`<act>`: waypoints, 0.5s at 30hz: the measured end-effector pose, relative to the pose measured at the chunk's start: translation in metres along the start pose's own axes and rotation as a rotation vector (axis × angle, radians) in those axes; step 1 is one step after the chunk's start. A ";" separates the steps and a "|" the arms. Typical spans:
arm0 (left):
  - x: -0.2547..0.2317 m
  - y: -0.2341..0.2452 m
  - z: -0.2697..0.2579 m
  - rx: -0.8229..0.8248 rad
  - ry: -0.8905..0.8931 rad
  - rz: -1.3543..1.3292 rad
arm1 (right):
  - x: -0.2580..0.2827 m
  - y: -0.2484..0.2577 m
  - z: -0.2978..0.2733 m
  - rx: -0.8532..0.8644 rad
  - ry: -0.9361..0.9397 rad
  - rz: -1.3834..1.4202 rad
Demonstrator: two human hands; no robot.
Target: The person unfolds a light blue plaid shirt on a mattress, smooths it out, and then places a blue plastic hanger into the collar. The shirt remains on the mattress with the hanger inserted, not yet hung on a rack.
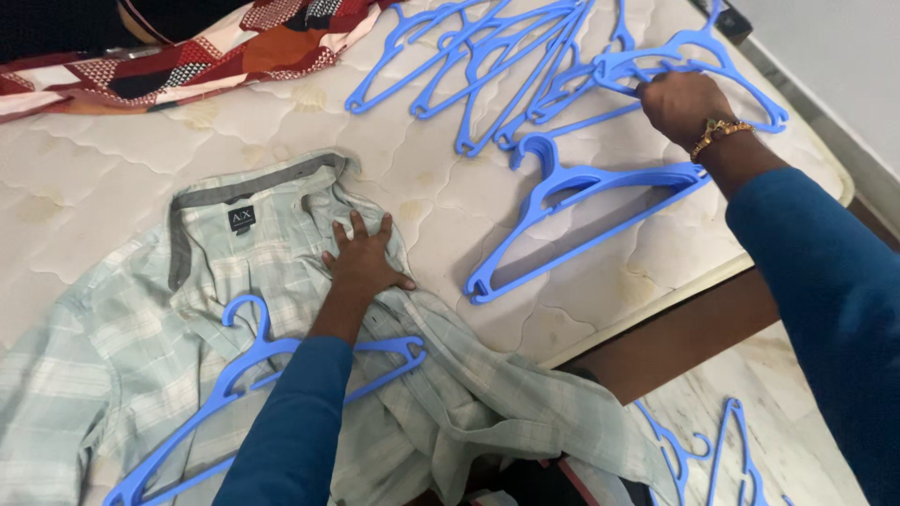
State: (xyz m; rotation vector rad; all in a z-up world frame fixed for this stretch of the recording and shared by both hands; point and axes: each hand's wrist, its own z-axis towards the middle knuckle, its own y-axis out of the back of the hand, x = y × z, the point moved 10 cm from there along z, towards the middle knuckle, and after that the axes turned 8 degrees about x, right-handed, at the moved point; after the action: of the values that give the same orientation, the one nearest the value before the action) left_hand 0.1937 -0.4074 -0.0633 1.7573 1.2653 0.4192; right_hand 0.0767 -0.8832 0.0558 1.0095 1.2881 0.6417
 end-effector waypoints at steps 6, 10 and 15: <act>0.002 0.008 -0.016 -0.132 -0.078 -0.009 | 0.024 0.087 -0.046 -0.220 0.116 -0.120; 0.004 0.024 -0.039 -0.253 -0.166 0.000 | 0.069 0.156 -0.079 -0.288 0.224 -0.140; 0.001 0.045 -0.105 -0.588 -0.329 0.001 | 0.162 0.237 -0.133 -0.481 0.420 -0.180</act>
State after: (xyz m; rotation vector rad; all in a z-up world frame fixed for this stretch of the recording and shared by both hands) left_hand 0.1467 -0.3606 0.0296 1.2604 0.8004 0.4284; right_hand 0.0145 -0.6050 0.1921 0.3678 1.4687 0.9988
